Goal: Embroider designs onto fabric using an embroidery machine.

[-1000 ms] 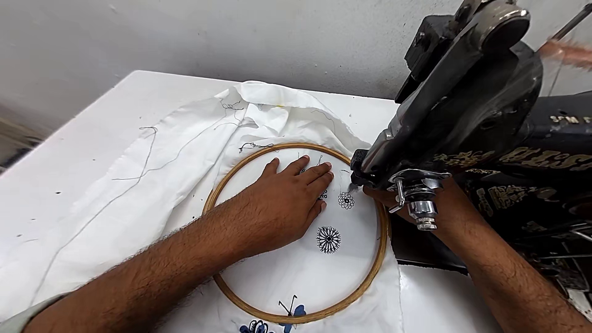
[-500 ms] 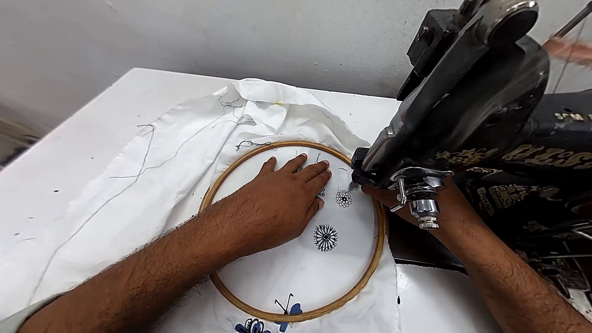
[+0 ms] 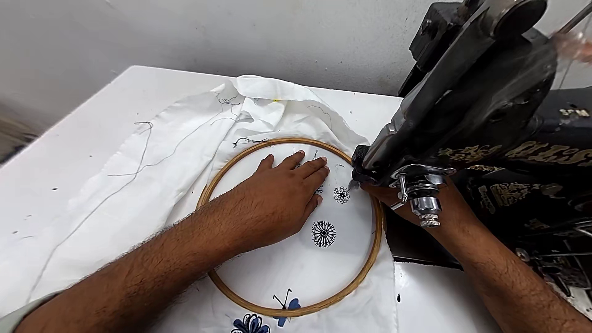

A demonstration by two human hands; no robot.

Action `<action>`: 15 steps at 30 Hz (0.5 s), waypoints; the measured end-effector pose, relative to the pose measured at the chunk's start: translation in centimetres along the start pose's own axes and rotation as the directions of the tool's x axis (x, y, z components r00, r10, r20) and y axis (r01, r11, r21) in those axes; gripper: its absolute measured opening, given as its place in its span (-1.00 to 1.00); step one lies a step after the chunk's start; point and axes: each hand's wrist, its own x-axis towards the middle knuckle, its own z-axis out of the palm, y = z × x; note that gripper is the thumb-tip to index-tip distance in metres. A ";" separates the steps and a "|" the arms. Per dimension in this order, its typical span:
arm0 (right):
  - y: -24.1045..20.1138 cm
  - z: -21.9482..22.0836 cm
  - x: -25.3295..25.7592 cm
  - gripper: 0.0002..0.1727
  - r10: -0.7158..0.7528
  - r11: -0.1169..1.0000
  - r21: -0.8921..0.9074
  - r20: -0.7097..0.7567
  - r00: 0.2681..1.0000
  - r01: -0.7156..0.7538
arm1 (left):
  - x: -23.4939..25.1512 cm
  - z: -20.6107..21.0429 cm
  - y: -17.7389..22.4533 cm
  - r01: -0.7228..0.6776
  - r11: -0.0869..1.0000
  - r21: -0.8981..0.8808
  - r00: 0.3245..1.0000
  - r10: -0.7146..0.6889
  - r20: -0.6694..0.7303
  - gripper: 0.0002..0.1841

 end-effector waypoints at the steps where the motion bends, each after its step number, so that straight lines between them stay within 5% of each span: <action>1: 0.1 0.1 0.1 -0.69 -0.007 1.000 0.014 -0.005 1.000 0.007 | 0.0 0.0 0.0 0.000 1.000 0.002 1.000 0.000 -0.002 -0.40; 15: 0.3 0.2 0.4 -0.73 -0.009 1.000 0.018 0.008 1.000 0.008 | 0.2 -0.1 -0.2 0.017 1.000 -0.007 1.000 -0.017 0.000 -0.40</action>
